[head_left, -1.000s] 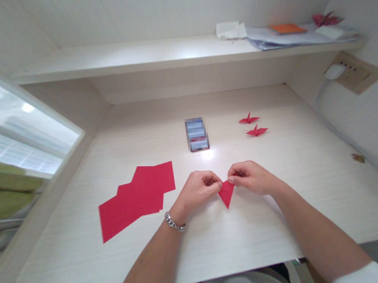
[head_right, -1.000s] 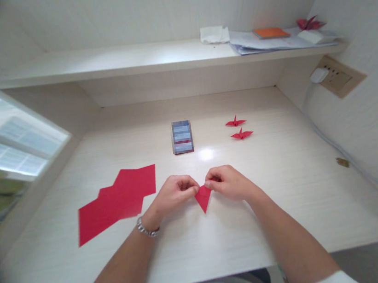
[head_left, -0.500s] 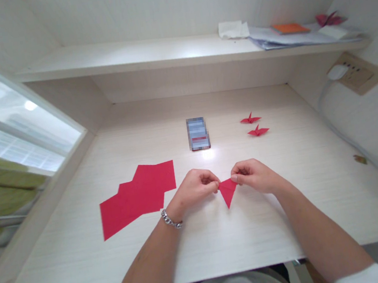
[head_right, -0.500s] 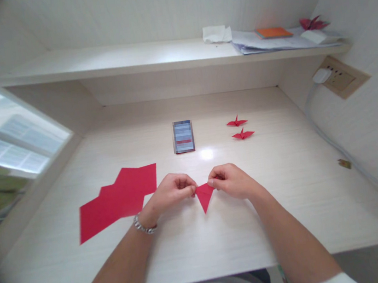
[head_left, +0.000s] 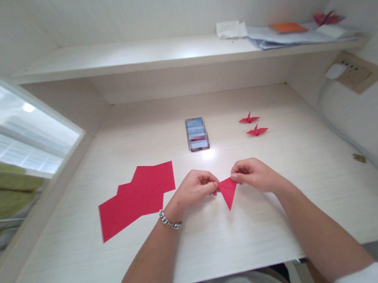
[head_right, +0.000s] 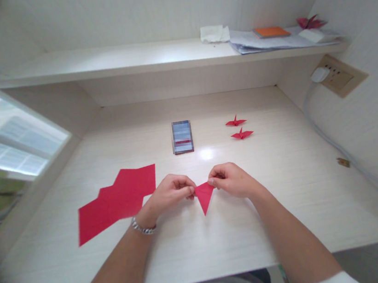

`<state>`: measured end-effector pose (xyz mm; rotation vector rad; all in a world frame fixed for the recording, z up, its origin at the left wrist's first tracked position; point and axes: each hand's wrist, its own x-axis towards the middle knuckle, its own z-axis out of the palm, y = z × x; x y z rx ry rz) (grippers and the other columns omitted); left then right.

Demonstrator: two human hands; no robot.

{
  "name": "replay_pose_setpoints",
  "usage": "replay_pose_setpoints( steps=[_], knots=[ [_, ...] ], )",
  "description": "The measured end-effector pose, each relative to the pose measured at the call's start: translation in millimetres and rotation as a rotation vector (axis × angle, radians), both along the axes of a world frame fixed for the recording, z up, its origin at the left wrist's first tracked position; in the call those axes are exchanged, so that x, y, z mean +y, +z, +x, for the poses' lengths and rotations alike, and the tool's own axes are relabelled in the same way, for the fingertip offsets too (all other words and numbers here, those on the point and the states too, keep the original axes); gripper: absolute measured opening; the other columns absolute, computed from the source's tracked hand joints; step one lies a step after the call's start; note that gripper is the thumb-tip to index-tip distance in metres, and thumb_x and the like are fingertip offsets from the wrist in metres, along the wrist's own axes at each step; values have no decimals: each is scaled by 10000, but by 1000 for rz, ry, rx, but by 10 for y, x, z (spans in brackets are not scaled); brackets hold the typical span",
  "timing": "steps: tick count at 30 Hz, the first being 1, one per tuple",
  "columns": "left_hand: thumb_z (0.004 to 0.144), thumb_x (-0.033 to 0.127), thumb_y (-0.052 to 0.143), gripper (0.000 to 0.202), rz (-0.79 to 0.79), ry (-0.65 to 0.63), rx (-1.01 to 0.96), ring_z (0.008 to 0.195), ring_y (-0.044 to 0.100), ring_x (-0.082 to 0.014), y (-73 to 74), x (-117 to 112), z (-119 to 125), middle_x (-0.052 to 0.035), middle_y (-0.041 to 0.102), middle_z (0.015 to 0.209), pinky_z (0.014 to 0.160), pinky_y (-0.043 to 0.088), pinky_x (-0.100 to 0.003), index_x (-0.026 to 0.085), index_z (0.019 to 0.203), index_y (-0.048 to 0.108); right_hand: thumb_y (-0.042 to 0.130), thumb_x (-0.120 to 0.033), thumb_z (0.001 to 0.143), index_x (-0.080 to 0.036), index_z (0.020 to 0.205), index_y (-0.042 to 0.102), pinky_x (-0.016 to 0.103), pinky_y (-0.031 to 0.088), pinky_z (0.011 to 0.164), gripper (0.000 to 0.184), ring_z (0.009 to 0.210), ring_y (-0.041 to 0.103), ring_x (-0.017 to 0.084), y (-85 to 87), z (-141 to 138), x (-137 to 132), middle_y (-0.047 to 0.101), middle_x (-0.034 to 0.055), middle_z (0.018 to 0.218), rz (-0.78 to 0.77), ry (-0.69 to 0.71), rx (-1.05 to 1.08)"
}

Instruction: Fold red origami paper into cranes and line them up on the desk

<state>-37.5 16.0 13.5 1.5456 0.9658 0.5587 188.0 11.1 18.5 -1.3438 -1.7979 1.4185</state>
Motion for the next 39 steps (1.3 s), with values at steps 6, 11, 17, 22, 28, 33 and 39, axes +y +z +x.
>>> replay_pose_setpoints(
  steps=[6,11,17,22,28,33,39],
  knots=[
    [733,200,595,127,-108,1,-114,631,632,-150,-17,42,-53,-73,703,715,621,510,-265,129,750,699,625,-289,764,-151,717,646,239,353,529,148,561,496,120,-40,40,34,580,-4,594,-50,-31,62],
    [782,277,609,172,-66,95,-125,617,602,-129,-4,33,13,-46,677,693,595,471,-238,130,824,687,654,-316,756,-141,716,653,237,361,521,179,544,513,117,-56,19,36,587,-4,571,-99,-68,123],
    [782,305,627,194,-15,156,-87,566,558,-115,-57,26,73,-21,629,615,535,430,-221,128,707,646,752,-403,684,-135,703,659,240,412,521,284,511,548,117,-101,-68,37,629,13,551,-144,-275,250],
    [792,335,641,203,84,273,-94,674,636,-140,-126,41,78,-45,683,756,629,514,-256,136,830,660,753,-486,671,-140,666,639,228,438,499,364,474,562,111,-149,-156,54,642,21,530,-163,-410,329],
    [660,310,795,462,333,285,8,827,669,-167,-117,-72,176,-73,666,1089,707,575,-287,191,1078,638,705,-535,713,-150,648,637,212,424,444,396,439,548,108,-221,-218,48,640,26,520,-49,-486,317],
    [721,187,727,387,408,276,69,794,667,-150,-137,-114,251,-71,670,1050,722,581,-292,176,1094,626,672,-559,736,-153,660,644,221,443,452,414,450,556,118,-232,-244,36,641,34,532,-19,-499,319],
    [725,230,730,405,417,295,82,837,669,-175,-136,-130,267,-84,672,1051,757,575,-317,172,1111,623,681,-553,731,-153,707,661,237,467,488,401,485,574,131,-229,-284,18,647,32,554,12,-487,331]
  ],
)
